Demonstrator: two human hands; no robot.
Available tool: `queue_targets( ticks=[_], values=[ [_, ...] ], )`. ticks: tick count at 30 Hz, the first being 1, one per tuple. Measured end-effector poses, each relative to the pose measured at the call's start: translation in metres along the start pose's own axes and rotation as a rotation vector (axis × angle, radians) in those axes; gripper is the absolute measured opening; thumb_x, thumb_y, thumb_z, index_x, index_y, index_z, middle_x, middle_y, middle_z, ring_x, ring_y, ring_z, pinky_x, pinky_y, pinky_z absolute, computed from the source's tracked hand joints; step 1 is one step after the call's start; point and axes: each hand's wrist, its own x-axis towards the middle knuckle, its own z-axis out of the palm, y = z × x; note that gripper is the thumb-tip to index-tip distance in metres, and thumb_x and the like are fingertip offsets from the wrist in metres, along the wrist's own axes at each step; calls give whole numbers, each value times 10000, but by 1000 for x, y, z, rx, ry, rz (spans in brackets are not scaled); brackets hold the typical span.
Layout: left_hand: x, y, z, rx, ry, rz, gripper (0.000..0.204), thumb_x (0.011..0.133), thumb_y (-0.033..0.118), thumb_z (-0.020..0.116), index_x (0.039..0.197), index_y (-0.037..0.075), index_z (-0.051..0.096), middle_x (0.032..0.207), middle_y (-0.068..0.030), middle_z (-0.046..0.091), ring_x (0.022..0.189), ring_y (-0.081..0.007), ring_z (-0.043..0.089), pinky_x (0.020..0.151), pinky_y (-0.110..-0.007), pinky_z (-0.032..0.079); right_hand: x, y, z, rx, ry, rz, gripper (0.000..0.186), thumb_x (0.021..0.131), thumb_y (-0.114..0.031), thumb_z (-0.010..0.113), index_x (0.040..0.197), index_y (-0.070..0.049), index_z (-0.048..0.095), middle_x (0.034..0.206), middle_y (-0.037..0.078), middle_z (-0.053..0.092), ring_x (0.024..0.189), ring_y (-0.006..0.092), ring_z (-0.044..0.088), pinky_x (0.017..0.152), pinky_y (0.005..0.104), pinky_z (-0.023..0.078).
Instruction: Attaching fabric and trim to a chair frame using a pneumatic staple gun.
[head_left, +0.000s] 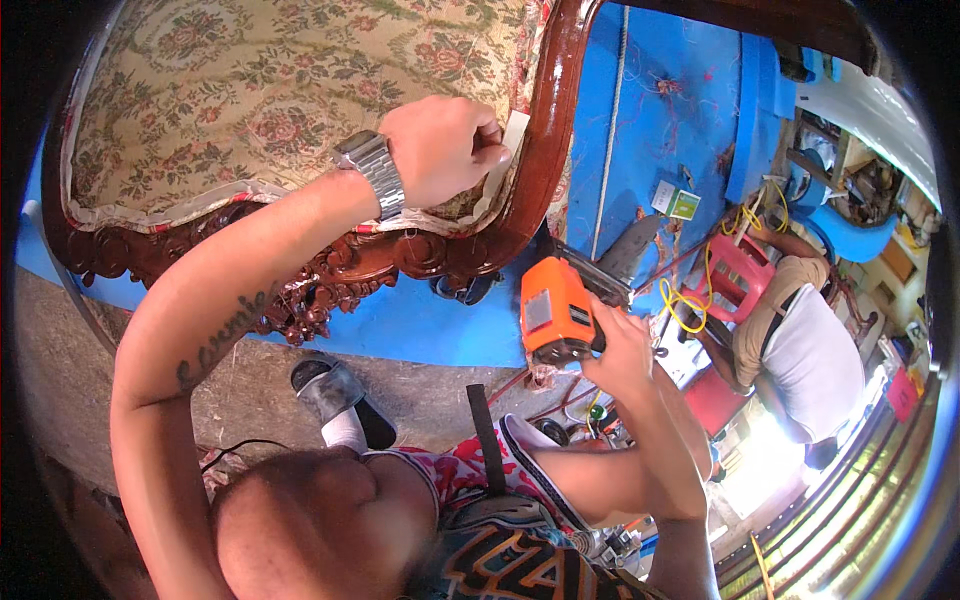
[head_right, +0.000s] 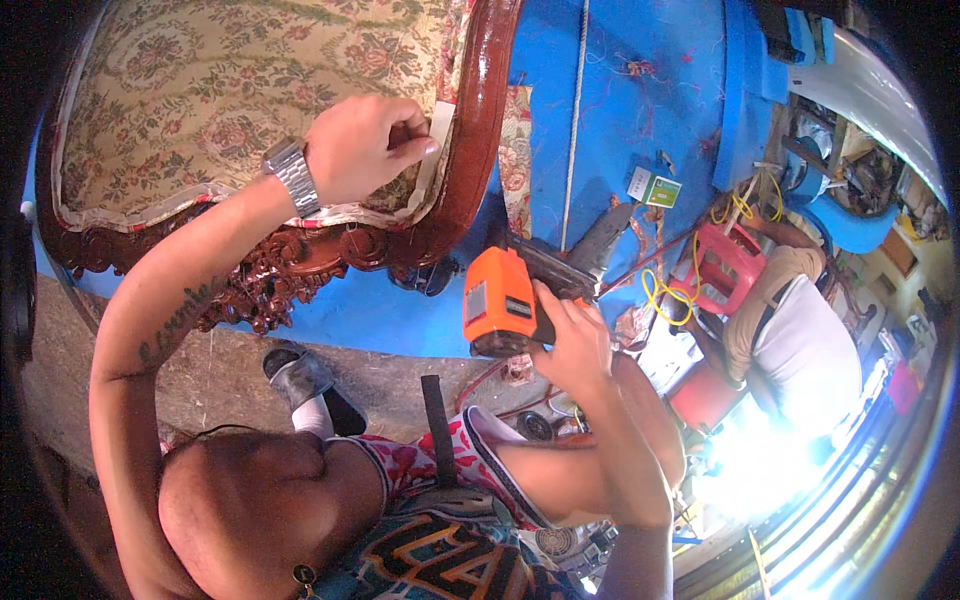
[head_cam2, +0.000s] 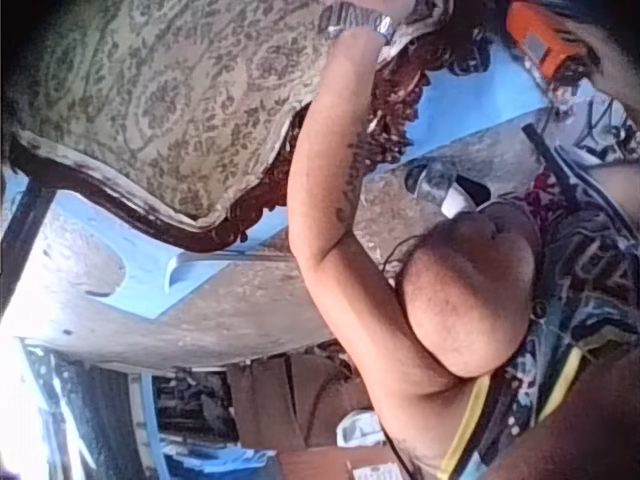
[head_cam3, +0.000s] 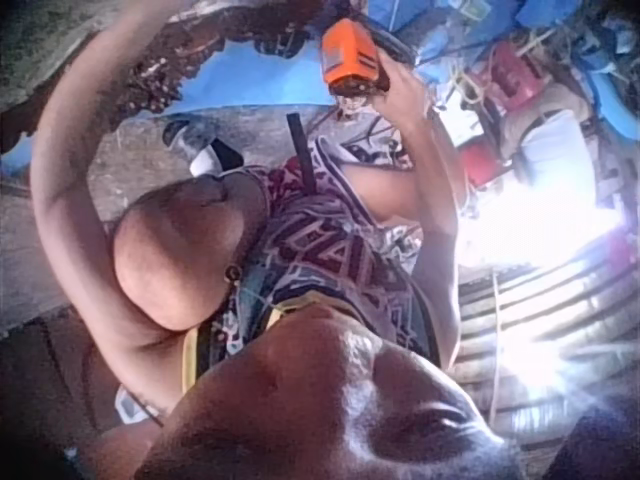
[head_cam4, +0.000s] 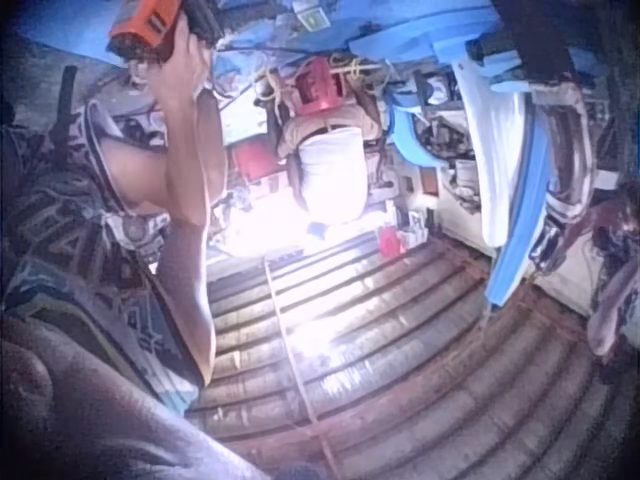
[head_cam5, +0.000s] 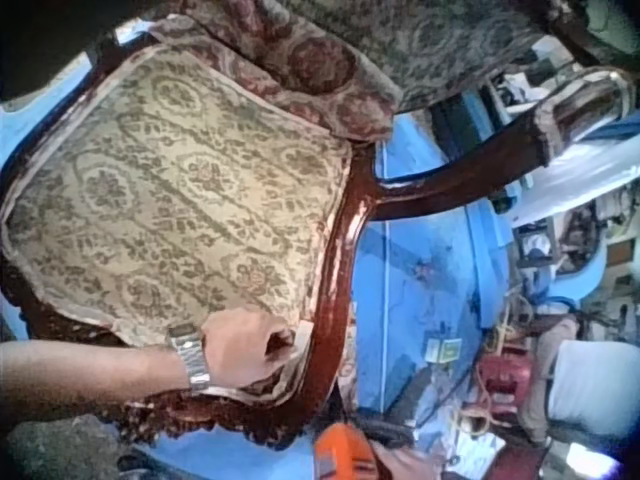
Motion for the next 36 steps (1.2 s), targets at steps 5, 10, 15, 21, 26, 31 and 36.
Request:
queue_targets(
  ticks=[5,10,15,21,26,31,36],
  values=[
    [8,2,-3,-23,-41,-31,172,809,220,692,787,53,659,702,-114,663,632,-278,641,588,-373,499,17,21,34,-182,-104,13,774,679,-193,680,1394,-99,398,937,149,588,901,316,600,889,433,417],
    [8,4,-6,-114,-20,-83,174,800,188,696,753,25,661,679,-121,661,607,-257,642,581,-352,497,29,32,34,-155,-182,54,753,699,-212,683,1386,-95,396,953,158,596,942,318,605,897,442,414],
    [11,1,-4,-152,-98,-199,204,792,221,679,752,21,690,693,-141,671,637,-284,659,606,-380,518,33,28,21,-124,-205,165,729,686,-211,680,1355,-74,427,1031,210,636,938,346,620,874,428,456],
    [4,2,-7,-390,-215,-354,222,894,162,611,794,-34,643,649,-71,666,581,-118,647,511,-270,504,28,23,-12,4,-100,238,649,664,-201,666,1293,-132,522,1101,181,645,987,378,620,860,450,494],
    [10,12,-17,-289,-290,-389,257,895,197,614,809,-43,646,664,-83,673,607,-126,664,509,-263,507,25,11,-37,74,-13,203,664,624,-160,679,1270,-101,532,1016,190,662,900,386,636,804,444,510],
    [9,8,-18,-245,-296,-325,241,885,187,618,824,-44,650,689,-95,684,587,-144,656,509,-262,505,5,19,-56,24,37,17,676,574,-164,709,1228,-73,564,932,177,673,801,370,615,727,416,487],
    [3,5,-17,-402,-310,-384,230,907,162,591,789,-33,620,676,-73,670,581,-134,636,509,-266,496,7,-1,-103,-59,33,-132,484,581,-238,751,1021,-53,670,1084,143,634,871,322,609,758,398,473]
  ],
)
